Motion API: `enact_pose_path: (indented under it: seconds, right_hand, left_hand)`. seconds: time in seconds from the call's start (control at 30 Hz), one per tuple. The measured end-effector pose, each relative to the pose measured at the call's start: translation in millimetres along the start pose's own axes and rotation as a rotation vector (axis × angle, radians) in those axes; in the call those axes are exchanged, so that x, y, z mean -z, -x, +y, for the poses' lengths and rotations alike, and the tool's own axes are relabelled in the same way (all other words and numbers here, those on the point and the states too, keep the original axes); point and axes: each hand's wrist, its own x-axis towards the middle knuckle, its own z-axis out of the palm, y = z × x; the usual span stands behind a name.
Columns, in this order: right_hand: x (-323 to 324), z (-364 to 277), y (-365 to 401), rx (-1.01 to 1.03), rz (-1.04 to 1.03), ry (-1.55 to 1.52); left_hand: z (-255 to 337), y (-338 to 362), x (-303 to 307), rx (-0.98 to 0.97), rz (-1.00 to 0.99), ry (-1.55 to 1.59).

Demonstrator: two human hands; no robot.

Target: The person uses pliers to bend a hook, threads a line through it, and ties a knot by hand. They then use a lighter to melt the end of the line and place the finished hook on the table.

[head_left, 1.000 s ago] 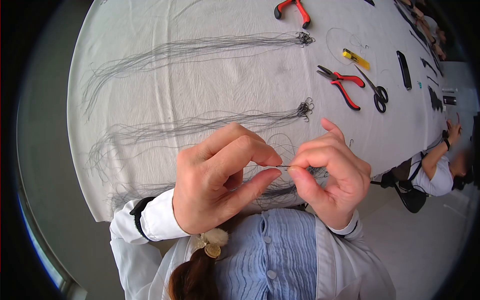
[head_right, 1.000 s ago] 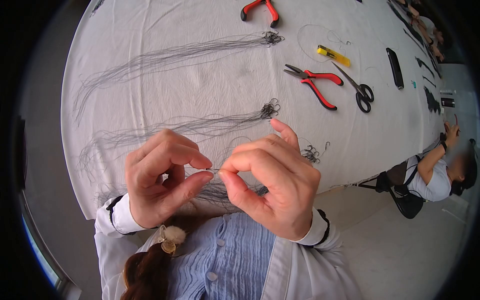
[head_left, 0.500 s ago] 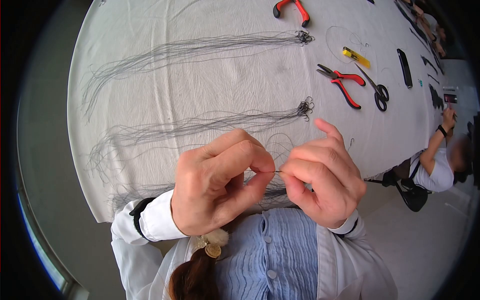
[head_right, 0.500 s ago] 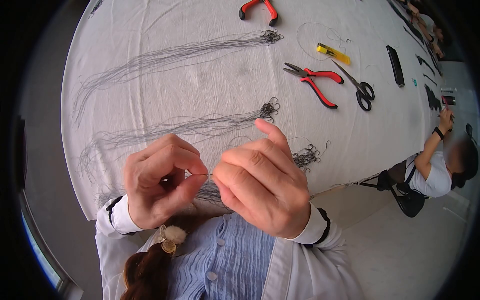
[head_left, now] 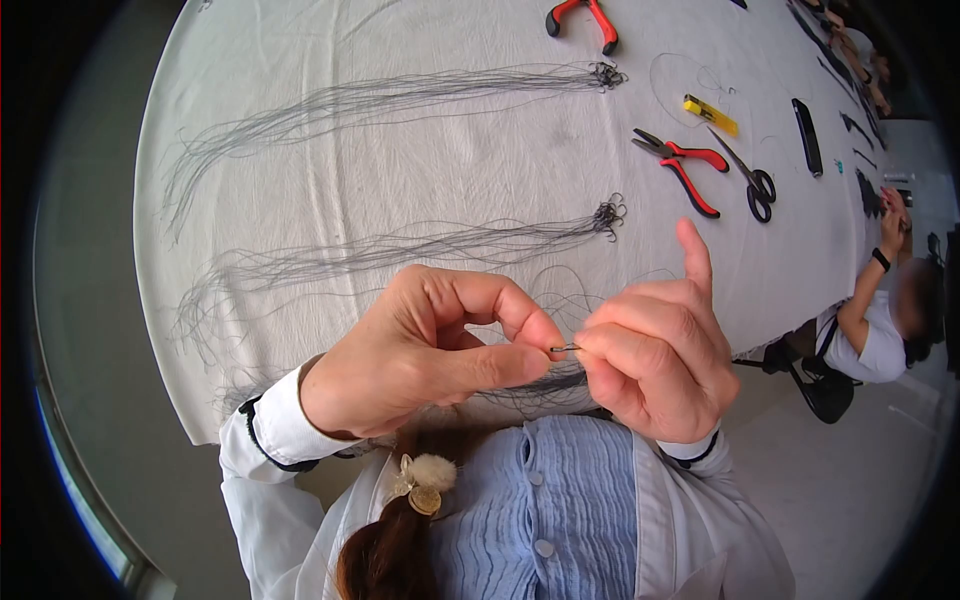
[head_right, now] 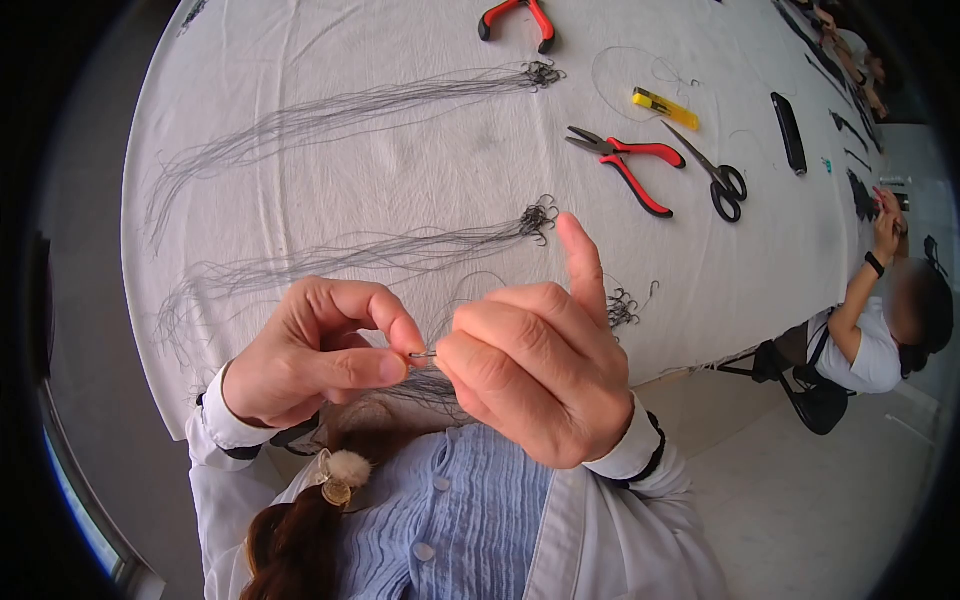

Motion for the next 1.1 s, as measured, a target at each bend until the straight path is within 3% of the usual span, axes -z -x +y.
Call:
enact_pose_path:
  seconds: [0.3,0.7,0.77,0.9,0.97,1.1]
  right_hand:
    - [1,0,-3,-0.062,-0.032,-0.048]
    - [0,1,-1,0.014,-0.027,0.019]
    - [-1,0,-2,0.041,-0.005,0.041]
    - [2,-6,-5,-0.008,-0.053,0.044]
    - [3,-6,-6,-0.116,-0.097,-0.07]
    - [7,-5,-8,-0.176,-0.117,-0.143]
  left_hand:
    - [-1,-1,-1,-0.061,0.0,-0.048]
    - [-6,-3,1,-0.015,-0.011,0.011]
    - [-13,-6,1,-0.154,-0.005,-0.103]
    - [-10,2,-2,-0.174,0.049,-0.263]
    - [-10,6,-7,-0.369,0.171,-0.531]
    - [-10,7,-9,-0.598,0.199,-0.83]
